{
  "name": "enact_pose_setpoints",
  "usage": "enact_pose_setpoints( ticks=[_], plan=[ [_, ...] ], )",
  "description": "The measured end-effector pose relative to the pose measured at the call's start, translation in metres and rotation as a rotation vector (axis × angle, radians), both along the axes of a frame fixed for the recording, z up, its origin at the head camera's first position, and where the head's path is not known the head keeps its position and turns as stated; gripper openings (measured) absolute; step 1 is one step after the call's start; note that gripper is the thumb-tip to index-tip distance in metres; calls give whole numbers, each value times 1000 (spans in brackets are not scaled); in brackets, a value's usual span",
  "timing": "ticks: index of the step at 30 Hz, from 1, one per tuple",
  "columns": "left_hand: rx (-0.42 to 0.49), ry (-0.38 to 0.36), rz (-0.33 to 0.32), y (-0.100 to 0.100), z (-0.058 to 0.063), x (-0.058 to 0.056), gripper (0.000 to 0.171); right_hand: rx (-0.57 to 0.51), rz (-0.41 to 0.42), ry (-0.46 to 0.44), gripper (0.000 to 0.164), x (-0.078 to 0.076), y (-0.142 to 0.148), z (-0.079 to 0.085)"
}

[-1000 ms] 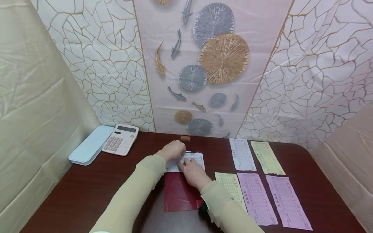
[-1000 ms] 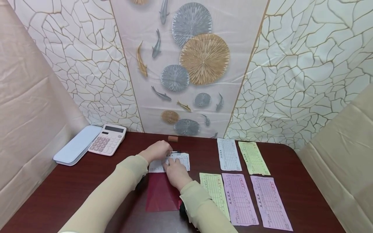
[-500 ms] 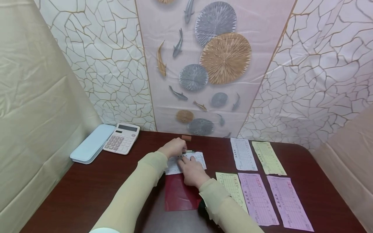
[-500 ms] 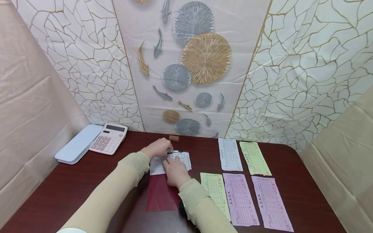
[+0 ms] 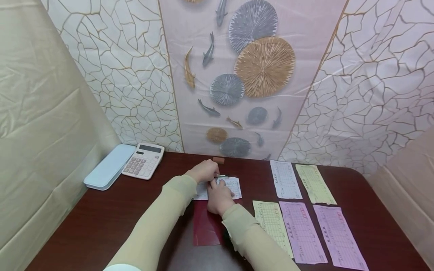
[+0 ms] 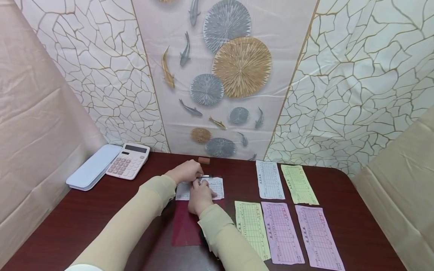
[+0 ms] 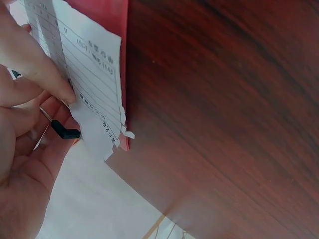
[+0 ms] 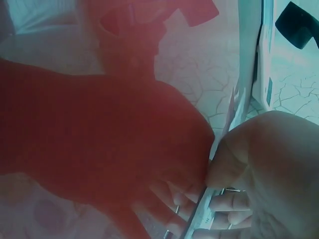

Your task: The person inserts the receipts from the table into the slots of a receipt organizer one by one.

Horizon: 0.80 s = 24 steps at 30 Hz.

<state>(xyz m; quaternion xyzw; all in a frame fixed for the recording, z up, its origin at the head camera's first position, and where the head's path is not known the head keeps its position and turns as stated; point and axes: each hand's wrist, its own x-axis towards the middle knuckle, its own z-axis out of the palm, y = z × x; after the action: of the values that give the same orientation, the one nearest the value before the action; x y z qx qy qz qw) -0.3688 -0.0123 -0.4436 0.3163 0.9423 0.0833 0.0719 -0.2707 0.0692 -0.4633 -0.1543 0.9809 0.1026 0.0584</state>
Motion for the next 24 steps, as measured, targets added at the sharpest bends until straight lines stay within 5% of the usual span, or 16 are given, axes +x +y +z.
enact_pose_setpoints(
  ticks=[12,20,24],
  plan=[
    [9,-50,19,-1,4,-1,14,-42,14,78,56,0,-1,-2],
    [18,-48,4,-1,1,-4,14,-56,8,88,88,0,1,-3],
    [4,-32,0,0,1,-3,14,-36,-2,82,85,0,2,-3]
  ],
)
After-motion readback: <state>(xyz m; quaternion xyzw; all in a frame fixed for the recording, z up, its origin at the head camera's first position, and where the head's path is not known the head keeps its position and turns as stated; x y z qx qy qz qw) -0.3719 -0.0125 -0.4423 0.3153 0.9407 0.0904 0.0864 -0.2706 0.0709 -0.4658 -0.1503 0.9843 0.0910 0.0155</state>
